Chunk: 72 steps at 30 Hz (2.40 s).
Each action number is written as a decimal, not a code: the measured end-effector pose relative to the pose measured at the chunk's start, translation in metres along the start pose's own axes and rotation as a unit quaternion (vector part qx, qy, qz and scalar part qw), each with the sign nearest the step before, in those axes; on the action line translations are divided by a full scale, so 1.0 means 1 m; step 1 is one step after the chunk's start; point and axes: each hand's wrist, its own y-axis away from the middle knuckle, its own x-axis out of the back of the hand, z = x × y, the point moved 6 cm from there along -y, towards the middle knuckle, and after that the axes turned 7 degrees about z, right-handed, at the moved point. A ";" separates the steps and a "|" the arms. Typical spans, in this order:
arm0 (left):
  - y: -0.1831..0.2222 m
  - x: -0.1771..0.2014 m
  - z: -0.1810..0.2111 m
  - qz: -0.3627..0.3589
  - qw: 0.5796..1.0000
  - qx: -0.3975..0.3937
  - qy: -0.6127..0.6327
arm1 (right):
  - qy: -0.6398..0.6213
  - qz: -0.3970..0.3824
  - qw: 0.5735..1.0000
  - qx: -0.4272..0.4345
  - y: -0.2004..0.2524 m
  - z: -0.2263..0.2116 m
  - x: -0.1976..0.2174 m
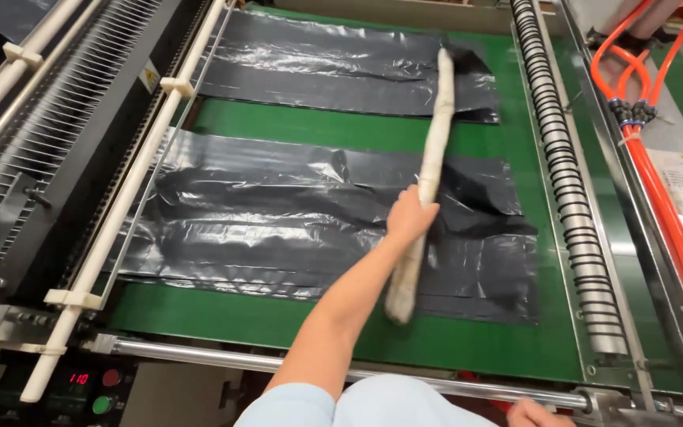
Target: Using a padded rod to flatten and align plastic bags on a conveyor belt during the manufacturing process.
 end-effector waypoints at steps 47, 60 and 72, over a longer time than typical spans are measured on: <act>0.080 0.348 -0.057 0.313 0.945 0.071 -0.064 | 0.098 0.117 0.843 0.515 -0.117 -0.095 -0.104; -0.005 0.086 -0.020 0.146 0.988 -0.001 -0.046 | 0.083 0.137 0.831 0.532 -0.127 -0.093 -0.101; 0.003 -0.032 0.046 -0.020 0.995 -0.018 0.095 | 0.066 0.390 0.799 0.452 -0.133 -0.083 -0.057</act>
